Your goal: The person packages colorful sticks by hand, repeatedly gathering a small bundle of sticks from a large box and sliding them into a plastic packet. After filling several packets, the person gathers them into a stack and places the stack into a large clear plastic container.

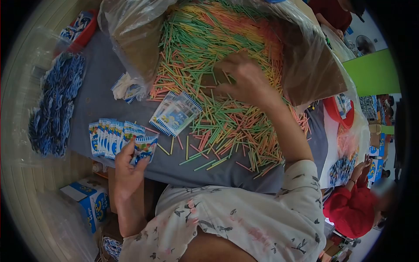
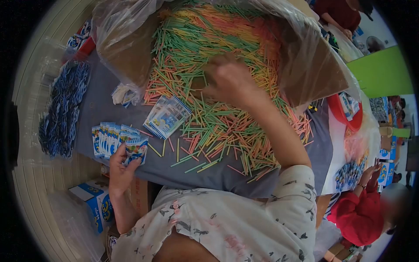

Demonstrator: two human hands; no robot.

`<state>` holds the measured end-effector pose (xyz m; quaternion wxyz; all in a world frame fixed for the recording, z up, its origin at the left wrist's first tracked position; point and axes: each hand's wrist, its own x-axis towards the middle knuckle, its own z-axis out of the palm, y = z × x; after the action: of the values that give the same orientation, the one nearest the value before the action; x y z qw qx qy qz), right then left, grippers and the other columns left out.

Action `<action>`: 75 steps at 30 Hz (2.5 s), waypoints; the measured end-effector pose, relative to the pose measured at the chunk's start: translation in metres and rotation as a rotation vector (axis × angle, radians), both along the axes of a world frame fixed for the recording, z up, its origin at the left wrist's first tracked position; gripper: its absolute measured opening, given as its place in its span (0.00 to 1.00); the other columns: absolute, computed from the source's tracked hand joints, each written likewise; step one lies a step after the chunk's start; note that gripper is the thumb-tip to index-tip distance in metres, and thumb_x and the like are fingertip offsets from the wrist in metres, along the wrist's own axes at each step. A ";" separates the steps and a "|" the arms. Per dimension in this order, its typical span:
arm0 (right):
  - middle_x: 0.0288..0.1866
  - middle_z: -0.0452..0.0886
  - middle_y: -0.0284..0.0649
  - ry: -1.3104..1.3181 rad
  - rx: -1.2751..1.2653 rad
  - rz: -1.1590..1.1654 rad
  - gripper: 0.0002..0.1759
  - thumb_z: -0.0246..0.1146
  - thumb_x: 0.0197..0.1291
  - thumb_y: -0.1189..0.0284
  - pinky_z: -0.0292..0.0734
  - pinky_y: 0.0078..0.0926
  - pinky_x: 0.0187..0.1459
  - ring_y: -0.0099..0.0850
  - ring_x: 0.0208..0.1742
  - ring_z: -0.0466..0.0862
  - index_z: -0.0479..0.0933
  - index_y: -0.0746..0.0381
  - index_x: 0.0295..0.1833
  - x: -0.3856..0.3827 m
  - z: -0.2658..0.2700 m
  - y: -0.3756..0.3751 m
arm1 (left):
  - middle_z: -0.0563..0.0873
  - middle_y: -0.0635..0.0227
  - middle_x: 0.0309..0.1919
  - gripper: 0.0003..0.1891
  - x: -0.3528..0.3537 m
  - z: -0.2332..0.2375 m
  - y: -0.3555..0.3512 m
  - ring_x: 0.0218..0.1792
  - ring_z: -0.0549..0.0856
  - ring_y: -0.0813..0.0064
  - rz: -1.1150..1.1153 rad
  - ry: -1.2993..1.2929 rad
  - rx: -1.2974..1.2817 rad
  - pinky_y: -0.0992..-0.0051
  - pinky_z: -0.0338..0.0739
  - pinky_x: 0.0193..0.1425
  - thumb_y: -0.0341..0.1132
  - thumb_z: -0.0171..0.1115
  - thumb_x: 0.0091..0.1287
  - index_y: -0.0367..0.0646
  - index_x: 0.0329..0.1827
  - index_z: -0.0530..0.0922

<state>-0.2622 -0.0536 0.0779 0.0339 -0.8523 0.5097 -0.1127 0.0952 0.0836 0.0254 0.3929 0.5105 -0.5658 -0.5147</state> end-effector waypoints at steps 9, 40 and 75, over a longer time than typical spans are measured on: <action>0.59 0.72 0.49 0.524 -0.021 -0.165 0.22 0.66 0.54 0.69 0.67 0.53 0.61 0.45 0.64 0.69 0.78 0.66 0.55 -0.022 -0.034 -0.048 | 0.72 0.49 0.59 0.32 -0.036 0.034 -0.016 0.58 0.70 0.49 0.239 -1.120 -0.387 0.55 0.67 0.62 0.22 0.69 0.53 0.40 0.65 0.75; 0.29 0.82 0.31 -1.429 0.128 -0.064 0.13 0.67 0.68 0.66 0.75 0.26 0.37 0.19 0.30 0.77 0.83 0.66 0.46 -0.018 -0.051 -0.030 | 0.80 0.62 0.36 0.08 -0.094 -0.027 -0.076 0.37 0.81 0.62 0.073 -0.894 -1.022 0.69 0.80 0.32 0.23 0.62 0.48 0.37 0.33 0.79; 0.71 0.69 0.46 -0.368 0.033 -0.217 0.34 0.58 0.66 0.40 0.50 0.46 0.75 0.44 0.74 0.65 0.75 0.52 0.67 0.002 -0.081 -0.027 | 0.81 0.57 0.38 0.09 -0.080 -0.005 -0.071 0.42 0.79 0.53 -0.017 -0.553 -0.525 0.59 0.75 0.47 0.31 0.57 0.68 0.35 0.41 0.82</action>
<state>-0.2598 -0.0805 -0.0034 0.1279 -0.7567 0.5856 -0.2609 0.0155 0.0123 0.0201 0.3383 0.5073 -0.7673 -0.1984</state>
